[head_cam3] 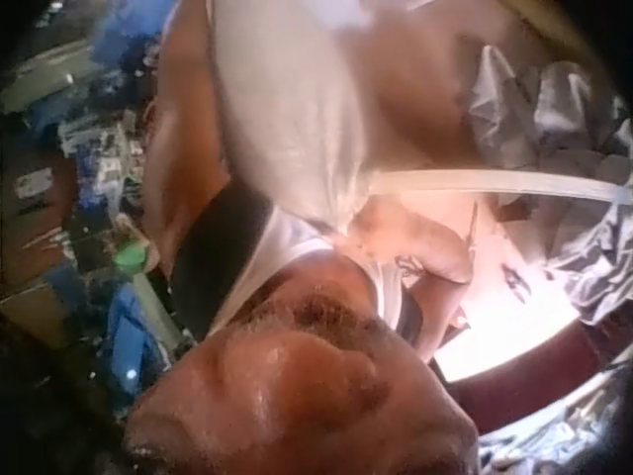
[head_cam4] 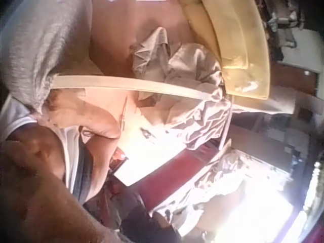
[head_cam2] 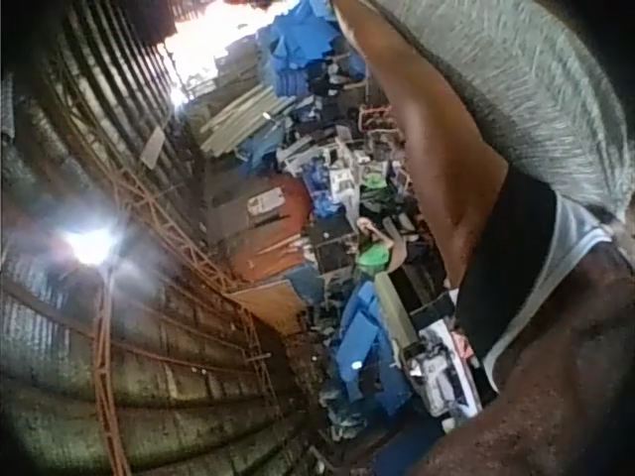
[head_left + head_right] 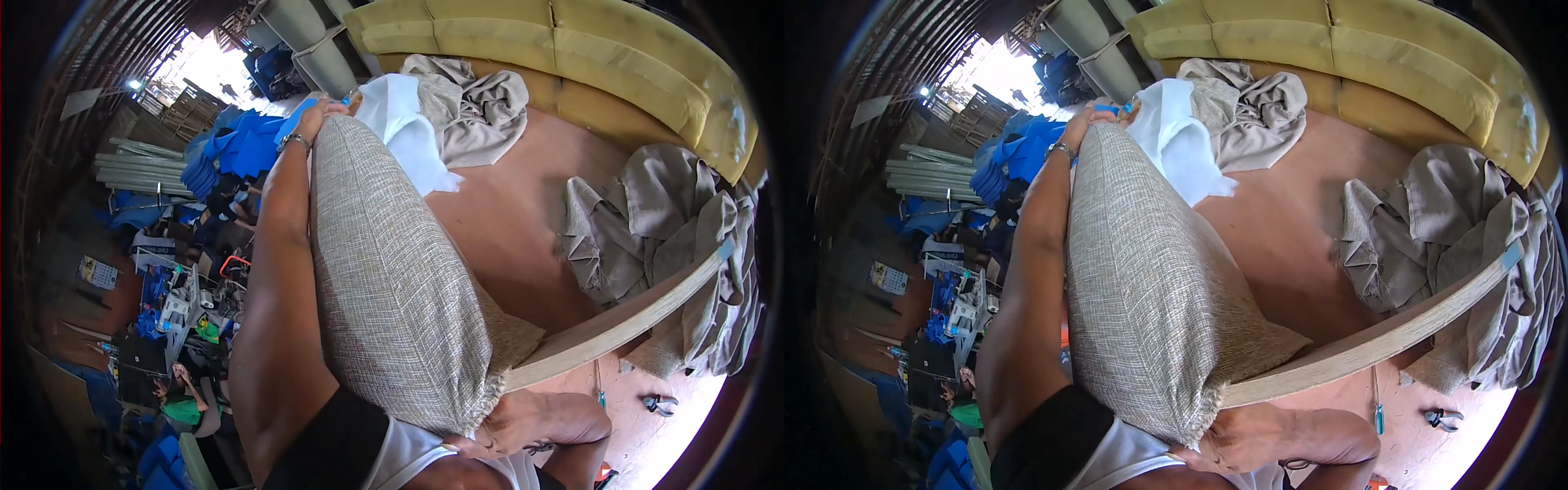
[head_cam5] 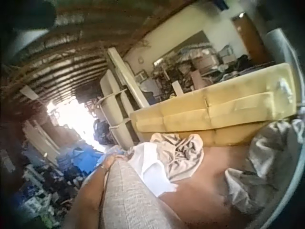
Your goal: The person wraps a piece of beige fabric around a wooden furniture component, likely a chair armrest. They smooth the fabric, trim the excess with scissors, and secure it using a staple gun.
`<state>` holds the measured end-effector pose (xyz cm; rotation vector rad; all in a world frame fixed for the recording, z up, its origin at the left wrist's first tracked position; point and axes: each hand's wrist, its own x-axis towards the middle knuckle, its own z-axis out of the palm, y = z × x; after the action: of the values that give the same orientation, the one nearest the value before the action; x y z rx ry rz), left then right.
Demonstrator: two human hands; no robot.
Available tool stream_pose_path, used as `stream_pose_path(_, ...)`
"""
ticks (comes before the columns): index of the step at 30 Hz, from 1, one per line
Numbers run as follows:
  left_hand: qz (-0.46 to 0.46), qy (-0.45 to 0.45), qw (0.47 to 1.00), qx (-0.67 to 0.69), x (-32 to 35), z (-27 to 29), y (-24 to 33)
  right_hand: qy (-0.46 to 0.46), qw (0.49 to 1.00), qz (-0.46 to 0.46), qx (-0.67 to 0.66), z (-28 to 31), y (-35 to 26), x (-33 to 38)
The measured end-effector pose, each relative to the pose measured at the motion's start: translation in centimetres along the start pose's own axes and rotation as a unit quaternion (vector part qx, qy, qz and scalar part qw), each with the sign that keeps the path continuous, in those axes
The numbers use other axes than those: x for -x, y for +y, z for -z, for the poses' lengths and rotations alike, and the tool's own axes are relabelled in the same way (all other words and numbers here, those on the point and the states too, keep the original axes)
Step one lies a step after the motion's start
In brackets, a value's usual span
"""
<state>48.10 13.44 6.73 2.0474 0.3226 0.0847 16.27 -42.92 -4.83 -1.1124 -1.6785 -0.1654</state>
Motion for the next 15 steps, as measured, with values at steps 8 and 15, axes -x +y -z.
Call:
stream_pose_path(8,-0.363,-0.034,0.837,-0.409,7.7,-3.6,1.2,-0.008,0.998,0.032,-0.061,0.3,0.9,-0.8)
stream_pose_path(15,-0.357,-0.15,0.809,-0.441,33.9,-18.1,11.1,-0.123,0.992,-0.002,-0.032,0.6,1.5,1.2)
